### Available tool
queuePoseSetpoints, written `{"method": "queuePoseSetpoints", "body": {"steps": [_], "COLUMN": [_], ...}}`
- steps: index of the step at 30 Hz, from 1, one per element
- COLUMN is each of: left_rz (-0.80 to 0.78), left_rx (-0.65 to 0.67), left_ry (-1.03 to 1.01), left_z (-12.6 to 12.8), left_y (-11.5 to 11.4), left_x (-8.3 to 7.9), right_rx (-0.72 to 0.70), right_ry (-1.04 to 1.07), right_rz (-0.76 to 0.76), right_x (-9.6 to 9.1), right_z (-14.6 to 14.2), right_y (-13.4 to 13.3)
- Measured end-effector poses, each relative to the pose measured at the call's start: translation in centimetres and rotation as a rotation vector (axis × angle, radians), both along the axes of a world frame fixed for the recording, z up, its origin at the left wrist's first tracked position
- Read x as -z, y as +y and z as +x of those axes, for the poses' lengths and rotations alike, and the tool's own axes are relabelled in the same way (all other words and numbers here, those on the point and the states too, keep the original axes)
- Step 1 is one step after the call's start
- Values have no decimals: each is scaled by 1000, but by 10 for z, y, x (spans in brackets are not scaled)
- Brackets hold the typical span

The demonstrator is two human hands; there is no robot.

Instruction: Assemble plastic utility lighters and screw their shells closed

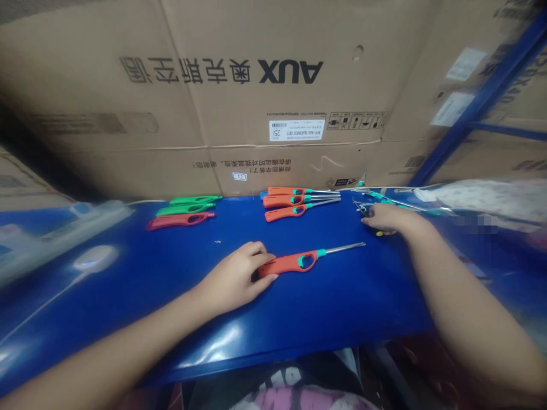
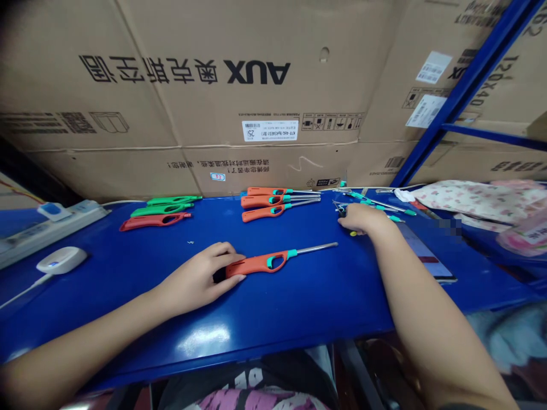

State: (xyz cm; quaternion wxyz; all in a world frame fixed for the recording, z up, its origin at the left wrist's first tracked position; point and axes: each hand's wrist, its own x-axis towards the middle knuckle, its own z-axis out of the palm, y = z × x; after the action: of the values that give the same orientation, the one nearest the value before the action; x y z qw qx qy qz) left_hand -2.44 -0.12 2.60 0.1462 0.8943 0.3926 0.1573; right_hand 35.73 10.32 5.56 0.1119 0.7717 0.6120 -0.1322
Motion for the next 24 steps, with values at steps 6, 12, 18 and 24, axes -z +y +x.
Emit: {"method": "queuePoseSetpoints", "body": {"steps": [6, 12, 18, 24], "left_rz": [62, 159, 303, 355], "left_rx": [29, 38, -29, -100], "left_ry": [-34, -90, -73, 3], "left_z": [-2, -2, 15, 43], "left_y": [7, 21, 61, 118], "left_x": [7, 6, -2, -4], "right_rx": [42, -14, -522, -754], "right_ry": [-66, 76, 310, 188], "right_rz": [94, 500, 802, 714], "right_x": [-8, -18, -2, 32], "right_z": [10, -9, -36, -50], "right_y": [-1, -11, -12, -3]}}
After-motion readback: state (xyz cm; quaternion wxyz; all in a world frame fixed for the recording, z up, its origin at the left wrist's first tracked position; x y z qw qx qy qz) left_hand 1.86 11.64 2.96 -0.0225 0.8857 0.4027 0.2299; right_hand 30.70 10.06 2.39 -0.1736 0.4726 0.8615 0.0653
